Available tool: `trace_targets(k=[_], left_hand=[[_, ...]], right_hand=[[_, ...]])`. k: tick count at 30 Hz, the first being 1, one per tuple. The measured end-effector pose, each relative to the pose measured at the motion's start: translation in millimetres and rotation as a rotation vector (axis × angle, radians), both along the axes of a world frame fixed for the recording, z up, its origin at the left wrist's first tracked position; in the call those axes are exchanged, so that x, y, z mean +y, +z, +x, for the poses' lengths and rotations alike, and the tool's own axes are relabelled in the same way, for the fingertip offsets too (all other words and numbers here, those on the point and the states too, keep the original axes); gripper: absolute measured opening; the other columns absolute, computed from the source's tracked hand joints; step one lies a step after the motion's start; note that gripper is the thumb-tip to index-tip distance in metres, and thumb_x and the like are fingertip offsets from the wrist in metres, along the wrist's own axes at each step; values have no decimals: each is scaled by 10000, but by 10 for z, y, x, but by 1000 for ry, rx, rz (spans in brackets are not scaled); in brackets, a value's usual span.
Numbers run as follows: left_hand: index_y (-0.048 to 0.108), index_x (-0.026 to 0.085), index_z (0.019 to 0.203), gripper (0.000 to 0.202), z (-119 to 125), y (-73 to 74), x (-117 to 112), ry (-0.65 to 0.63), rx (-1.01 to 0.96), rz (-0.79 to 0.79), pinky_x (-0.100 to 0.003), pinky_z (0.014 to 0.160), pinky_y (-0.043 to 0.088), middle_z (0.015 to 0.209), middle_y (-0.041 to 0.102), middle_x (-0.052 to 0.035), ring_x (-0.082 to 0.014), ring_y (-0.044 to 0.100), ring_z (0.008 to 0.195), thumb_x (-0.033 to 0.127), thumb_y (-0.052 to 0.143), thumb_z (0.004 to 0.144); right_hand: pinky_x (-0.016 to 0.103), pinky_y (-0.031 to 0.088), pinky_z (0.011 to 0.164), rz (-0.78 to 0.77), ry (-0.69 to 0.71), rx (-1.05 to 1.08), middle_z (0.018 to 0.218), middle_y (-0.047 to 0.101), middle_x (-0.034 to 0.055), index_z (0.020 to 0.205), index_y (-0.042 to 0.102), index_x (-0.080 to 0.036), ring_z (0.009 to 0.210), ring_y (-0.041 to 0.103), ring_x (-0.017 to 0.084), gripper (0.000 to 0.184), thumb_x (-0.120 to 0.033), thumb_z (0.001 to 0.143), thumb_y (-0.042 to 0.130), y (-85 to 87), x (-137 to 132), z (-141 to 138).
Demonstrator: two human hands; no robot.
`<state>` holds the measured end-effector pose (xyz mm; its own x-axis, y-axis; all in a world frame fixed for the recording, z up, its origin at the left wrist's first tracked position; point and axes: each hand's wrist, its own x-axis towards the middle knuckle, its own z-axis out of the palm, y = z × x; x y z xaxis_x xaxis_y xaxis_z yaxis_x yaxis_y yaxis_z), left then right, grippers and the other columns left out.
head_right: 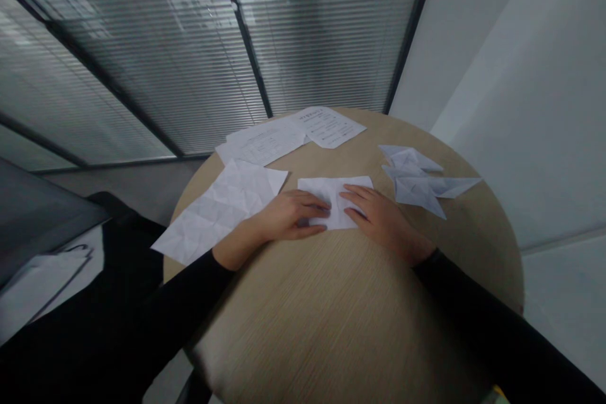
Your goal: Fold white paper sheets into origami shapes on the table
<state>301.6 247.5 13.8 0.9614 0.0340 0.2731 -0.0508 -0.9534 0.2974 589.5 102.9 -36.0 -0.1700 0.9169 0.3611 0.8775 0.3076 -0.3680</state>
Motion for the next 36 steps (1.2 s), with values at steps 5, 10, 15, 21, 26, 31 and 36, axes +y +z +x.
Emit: trace_targets(k=[5,10,15,21,26,31,36], left_hand=[[866,249,1392,361,5,-8,10,-7,4,15,-502,1248,593,1495,837,-90,-308,792,1385,399,669,1129],[863,255,1391,375,10,-18,46,74,3,55,-525,1267,581,1494,841,-82,-298,791,1391,320,576,1159],[843,242,1426,379,16,3,2,52,11,18,-506,1285,575,1499,834,-106,-304,779,1415,417,622,1173],[829,211,1426,418,22,-50,1,23,-47,71,-465,1192,634,1456,845,-133,-303,818,1334,510,648,1197],[842,208,1337,302,22,-67,-4,-23,-115,151,-417,1114,665,1388,873,-104,-278,844,1270,379,635,1199],[829,217,1303,260,27,-30,-36,-10,-86,201,-386,1064,665,1370,877,-75,-256,852,1217,260,613,1163],[824,191,1240,252,28,-27,-53,68,-35,245,-374,945,659,1238,885,-82,-252,853,1099,244,594,1149]], right_hand=[[641,600,1259,49,-44,-6,1553,804,126,1508,803,-262,1435,749,369,408,-381,1168,613,59,1,-25],[638,632,1186,60,-40,4,1427,849,123,1414,852,-282,1331,782,372,371,-323,1150,594,80,1,-24],[615,621,1200,83,-20,16,1380,863,123,1346,860,-263,1307,790,361,329,-295,1144,602,76,19,-8],[591,653,1144,110,-16,110,1276,891,110,1267,857,-272,1222,829,350,274,-241,1117,630,75,17,-25],[589,673,1075,128,3,179,1216,898,95,1214,846,-293,1156,846,354,231,-208,1097,666,95,8,-42],[596,672,1063,129,10,208,1220,896,90,1209,846,-302,1157,846,360,223,-211,1096,676,135,-12,-79],[575,679,1055,124,16,230,1204,901,79,1192,855,-309,1149,850,347,206,-228,1098,690,145,-15,-101]])
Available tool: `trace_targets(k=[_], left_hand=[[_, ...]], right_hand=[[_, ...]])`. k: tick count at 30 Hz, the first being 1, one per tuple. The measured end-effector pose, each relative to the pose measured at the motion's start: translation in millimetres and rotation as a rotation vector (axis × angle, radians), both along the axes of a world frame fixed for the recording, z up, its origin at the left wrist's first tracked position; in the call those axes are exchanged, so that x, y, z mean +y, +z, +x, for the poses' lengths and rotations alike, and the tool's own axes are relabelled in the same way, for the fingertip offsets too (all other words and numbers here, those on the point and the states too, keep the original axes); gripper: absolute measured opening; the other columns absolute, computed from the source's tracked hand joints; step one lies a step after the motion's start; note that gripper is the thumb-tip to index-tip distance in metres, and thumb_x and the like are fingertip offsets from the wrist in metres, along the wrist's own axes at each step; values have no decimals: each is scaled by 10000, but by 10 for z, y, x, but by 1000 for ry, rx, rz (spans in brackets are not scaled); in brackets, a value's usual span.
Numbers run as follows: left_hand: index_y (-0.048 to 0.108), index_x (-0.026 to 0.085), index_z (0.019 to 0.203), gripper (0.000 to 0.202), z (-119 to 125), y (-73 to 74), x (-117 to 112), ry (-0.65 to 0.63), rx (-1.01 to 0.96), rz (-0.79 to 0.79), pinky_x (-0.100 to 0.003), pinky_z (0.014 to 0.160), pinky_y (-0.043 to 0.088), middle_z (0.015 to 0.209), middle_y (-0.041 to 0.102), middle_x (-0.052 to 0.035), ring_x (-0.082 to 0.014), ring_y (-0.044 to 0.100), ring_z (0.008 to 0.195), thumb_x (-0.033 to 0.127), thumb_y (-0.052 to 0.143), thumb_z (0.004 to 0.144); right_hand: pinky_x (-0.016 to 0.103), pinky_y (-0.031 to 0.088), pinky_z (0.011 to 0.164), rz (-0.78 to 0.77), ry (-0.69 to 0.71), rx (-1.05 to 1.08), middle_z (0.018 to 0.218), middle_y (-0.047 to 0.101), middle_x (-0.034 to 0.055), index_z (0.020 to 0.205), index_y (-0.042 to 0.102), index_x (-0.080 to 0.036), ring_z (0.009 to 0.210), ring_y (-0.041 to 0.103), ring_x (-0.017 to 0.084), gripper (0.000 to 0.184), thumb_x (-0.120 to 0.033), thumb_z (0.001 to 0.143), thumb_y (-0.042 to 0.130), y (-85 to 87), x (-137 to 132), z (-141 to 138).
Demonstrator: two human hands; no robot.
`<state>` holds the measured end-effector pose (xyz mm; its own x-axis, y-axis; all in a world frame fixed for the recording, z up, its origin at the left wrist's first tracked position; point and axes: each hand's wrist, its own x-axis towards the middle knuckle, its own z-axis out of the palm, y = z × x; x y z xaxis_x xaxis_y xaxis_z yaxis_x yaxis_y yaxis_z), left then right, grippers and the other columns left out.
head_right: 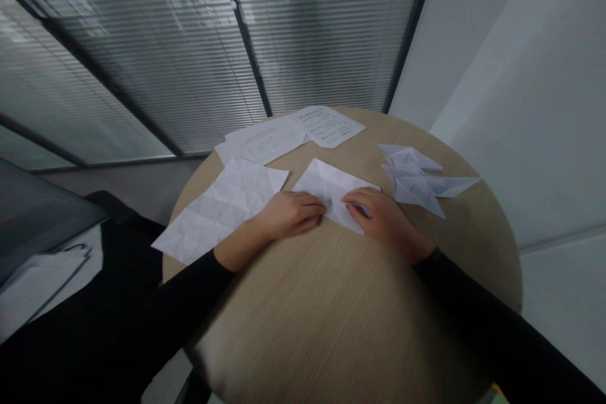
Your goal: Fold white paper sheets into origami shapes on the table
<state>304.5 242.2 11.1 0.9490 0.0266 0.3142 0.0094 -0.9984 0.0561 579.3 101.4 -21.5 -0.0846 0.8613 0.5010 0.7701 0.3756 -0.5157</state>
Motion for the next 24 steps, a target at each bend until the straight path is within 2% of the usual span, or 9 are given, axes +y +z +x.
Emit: trace_targets(k=[5,11,17,19,24], left_hand=[[833,201,1210,261,13,-17,-35,80,5,6,-365,882,642,1181,879,-86,-251,840,1072,241,593,1118],[823,213,1225,251,22,-6,-33,85,28,13,-343,877,621,1193,871,-82,-239,829,1074,218,600,1109],[824,216,1215,262,25,-23,-22,111,5,41,-336,841,615,1202,873,-67,-231,829,1066,298,576,1202],[823,215,1211,270,28,-36,-21,119,-8,48,-335,841,618,1205,874,-65,-230,831,1068,298,566,1216],[801,220,1222,282,20,-50,-18,162,-100,-11,-314,810,629,1231,868,-73,-221,841,1106,297,530,1236]], right_hand=[[571,675,1073,-16,13,11,1214,905,69,1207,860,-320,1161,850,339,200,-256,1103,702,6,-6,-1],[582,673,1062,-9,14,1,1205,903,83,1196,859,-309,1151,847,350,193,-261,1103,698,2,-7,6],[582,654,1085,-21,18,13,1243,899,85,1233,845,-304,1187,839,345,200,-279,1134,673,-7,-17,-10],[584,643,1107,-26,30,39,1267,898,83,1253,845,-308,1207,837,344,227,-319,1165,635,23,-43,-18],[588,604,1197,-19,73,111,1366,881,83,1365,832,-313,1323,807,339,428,-442,1252,439,113,-125,11]])
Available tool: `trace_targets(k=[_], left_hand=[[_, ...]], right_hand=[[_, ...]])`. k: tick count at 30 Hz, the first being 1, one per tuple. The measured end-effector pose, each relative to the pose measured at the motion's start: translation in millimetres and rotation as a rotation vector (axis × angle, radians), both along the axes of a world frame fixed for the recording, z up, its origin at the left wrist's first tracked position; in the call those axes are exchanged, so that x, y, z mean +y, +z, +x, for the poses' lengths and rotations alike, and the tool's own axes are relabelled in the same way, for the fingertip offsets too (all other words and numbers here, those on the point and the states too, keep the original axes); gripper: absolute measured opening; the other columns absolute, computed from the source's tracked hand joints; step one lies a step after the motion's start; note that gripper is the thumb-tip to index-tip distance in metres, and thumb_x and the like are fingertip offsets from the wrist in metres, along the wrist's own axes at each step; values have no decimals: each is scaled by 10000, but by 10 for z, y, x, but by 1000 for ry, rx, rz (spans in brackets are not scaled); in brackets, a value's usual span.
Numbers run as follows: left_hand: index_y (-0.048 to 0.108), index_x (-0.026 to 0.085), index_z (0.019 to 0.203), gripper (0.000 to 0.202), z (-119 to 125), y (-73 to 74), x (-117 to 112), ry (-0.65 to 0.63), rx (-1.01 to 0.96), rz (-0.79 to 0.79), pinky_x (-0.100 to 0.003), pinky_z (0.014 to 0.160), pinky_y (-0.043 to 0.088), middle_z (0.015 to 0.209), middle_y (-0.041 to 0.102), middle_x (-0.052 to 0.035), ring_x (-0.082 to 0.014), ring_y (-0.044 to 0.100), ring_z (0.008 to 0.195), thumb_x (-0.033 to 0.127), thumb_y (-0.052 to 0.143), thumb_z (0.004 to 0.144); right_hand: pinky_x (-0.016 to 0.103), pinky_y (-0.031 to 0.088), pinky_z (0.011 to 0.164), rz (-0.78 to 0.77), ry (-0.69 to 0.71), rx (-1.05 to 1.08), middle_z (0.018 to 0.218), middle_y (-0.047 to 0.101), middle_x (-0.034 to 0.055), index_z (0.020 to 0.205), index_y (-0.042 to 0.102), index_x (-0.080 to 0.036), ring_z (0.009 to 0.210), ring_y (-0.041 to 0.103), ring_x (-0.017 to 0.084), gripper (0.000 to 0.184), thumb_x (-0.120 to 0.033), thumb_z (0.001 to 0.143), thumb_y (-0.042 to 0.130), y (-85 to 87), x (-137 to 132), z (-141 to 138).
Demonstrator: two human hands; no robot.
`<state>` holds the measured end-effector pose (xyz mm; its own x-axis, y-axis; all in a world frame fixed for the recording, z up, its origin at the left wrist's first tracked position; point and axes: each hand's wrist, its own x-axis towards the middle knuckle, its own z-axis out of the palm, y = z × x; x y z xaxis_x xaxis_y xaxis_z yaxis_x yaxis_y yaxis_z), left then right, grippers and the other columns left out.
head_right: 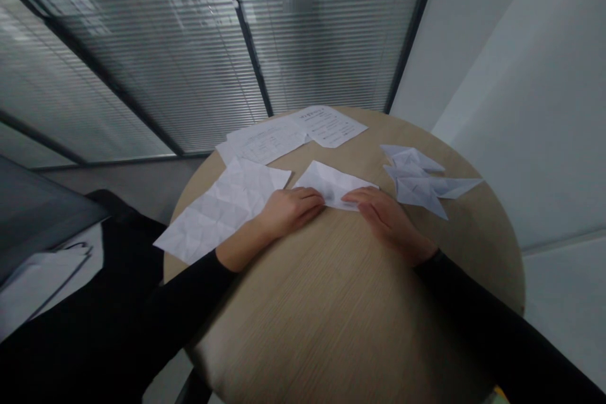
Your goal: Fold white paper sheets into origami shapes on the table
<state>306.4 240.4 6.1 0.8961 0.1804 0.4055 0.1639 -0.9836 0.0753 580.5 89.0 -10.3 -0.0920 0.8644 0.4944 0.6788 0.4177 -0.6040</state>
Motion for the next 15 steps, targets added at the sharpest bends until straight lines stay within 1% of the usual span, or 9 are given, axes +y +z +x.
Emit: trace_targets(k=[2,5,8,11,15], left_hand=[[790,225,1245,291,-10,7,5,31,-64,-45,-308,799,640,1257,865,-79,-216,844,1120,311,512,1245],[775,227,1270,285,-25,29,13,58,-199,-120,-310,824,666,1285,860,-92,-210,843,1133,335,511,1252],[767,222,1273,257,-37,61,5,69,-326,-186,-326,897,683,1271,852,-101,-210,836,1145,329,535,1248],[770,219,1262,240,-42,90,-24,88,-388,-278,-334,927,682,1222,850,-100,-205,826,1115,331,559,1239],[791,222,1234,252,-32,106,-66,138,-439,-413,-308,833,647,1110,849,-81,-184,789,945,402,614,1221]], right_hand=[[599,591,1213,37,0,-6,1398,870,94,1407,819,-306,1347,795,351,434,-486,1246,459,12,-14,30],[617,598,1176,105,-3,-47,1432,851,121,1477,780,-295,1340,787,380,425,-528,1204,551,21,-17,68],[633,601,1160,133,-49,-85,1440,839,134,1502,749,-303,1320,786,395,415,-504,1151,653,42,-21,68],[650,604,1172,142,-173,-66,1401,848,133,1461,748,-313,1311,789,403,393,-460,1096,744,48,-19,33],[643,650,1120,213,-380,11,1302,864,134,1351,765,-304,1224,814,405,361,-481,1041,822,-2,11,0]])
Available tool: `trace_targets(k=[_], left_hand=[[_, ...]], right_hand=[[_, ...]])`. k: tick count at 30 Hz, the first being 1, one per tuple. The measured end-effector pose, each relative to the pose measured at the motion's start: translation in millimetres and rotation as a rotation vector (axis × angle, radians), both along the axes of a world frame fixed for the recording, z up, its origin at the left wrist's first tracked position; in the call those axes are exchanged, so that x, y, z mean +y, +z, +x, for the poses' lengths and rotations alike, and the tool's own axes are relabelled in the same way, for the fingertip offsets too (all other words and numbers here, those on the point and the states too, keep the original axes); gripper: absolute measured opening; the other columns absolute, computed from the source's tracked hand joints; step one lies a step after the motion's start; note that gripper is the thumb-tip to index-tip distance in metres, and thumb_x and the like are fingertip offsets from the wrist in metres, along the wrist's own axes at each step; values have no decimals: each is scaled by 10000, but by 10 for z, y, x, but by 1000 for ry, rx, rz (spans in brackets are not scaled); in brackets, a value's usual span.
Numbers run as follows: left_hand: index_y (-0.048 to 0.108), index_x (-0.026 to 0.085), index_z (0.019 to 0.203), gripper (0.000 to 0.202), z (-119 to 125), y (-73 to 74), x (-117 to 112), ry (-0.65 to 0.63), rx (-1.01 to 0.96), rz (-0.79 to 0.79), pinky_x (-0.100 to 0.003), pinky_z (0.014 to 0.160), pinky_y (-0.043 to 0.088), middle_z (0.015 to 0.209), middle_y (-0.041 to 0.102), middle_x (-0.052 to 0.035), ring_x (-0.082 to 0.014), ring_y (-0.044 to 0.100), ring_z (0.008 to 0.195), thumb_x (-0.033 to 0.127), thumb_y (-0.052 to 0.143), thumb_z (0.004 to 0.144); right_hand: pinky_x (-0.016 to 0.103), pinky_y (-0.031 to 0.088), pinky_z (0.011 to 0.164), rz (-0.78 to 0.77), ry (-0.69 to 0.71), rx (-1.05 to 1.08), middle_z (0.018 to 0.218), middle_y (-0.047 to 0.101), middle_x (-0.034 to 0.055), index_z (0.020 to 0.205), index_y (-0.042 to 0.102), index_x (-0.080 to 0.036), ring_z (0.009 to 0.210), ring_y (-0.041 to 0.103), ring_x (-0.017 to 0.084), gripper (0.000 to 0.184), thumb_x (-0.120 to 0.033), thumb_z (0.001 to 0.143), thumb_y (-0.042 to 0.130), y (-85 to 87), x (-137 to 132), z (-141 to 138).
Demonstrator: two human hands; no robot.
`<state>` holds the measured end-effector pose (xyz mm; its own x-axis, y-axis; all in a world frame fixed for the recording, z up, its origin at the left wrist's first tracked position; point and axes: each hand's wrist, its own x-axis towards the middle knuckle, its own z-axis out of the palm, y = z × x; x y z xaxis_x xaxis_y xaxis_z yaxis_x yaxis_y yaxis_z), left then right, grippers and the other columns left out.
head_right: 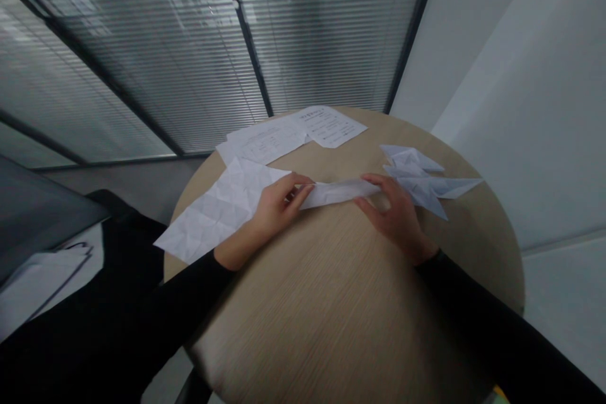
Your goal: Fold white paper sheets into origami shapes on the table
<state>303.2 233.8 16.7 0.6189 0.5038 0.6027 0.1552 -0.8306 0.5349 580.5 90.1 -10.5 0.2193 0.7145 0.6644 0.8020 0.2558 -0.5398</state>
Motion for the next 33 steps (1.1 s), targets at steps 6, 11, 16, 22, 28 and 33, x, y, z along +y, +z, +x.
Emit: trace_targets(k=[6,11,16,22,28,33], left_hand=[[763,222,1156,275,76,-14,-14,-9,-144,-321,-259,657,534,1056,821,-52,-128,659,732,491,706,1160],[619,257,1164,290,179,-82,33,51,-362,-495,-246,648,501,1070,741,-37,-148,658,851,521,733,1122],[543,271,1106,344,233,-173,74,2,-409,-611,-254,595,465,946,685,5,-129,582,723,516,784,1082],[534,267,1060,388,219,-202,130,-65,-348,-644,-289,658,514,885,653,15,-147,622,751,511,831,1006],[573,257,1113,399,189,-151,157,-40,-353,-617,-318,792,569,979,705,-5,-152,664,840,452,877,944],[653,249,1176,320,151,-106,189,121,-420,-601,-330,845,595,1098,772,-51,-205,726,995,455,826,1002]], right_hand=[[654,666,1132,104,-149,50,1307,814,159,1290,766,-287,1260,786,416,383,-562,1034,840,-82,34,78],[690,656,1169,30,31,140,1407,807,153,1484,717,-300,1306,795,423,600,-618,1001,879,-154,65,105],[620,731,1026,-130,169,209,1268,888,107,1335,823,-294,1162,854,394,415,-532,1003,891,-150,73,-17],[530,739,876,-107,126,365,1000,896,35,1008,821,-312,919,852,318,216,-525,1030,848,-138,79,29],[500,735,812,-84,57,478,1025,905,56,1067,823,-294,909,859,318,308,-595,1013,862,-170,95,105],[509,735,840,-120,73,520,1061,911,57,1085,841,-301,941,867,327,316,-597,983,887,-173,95,50]])
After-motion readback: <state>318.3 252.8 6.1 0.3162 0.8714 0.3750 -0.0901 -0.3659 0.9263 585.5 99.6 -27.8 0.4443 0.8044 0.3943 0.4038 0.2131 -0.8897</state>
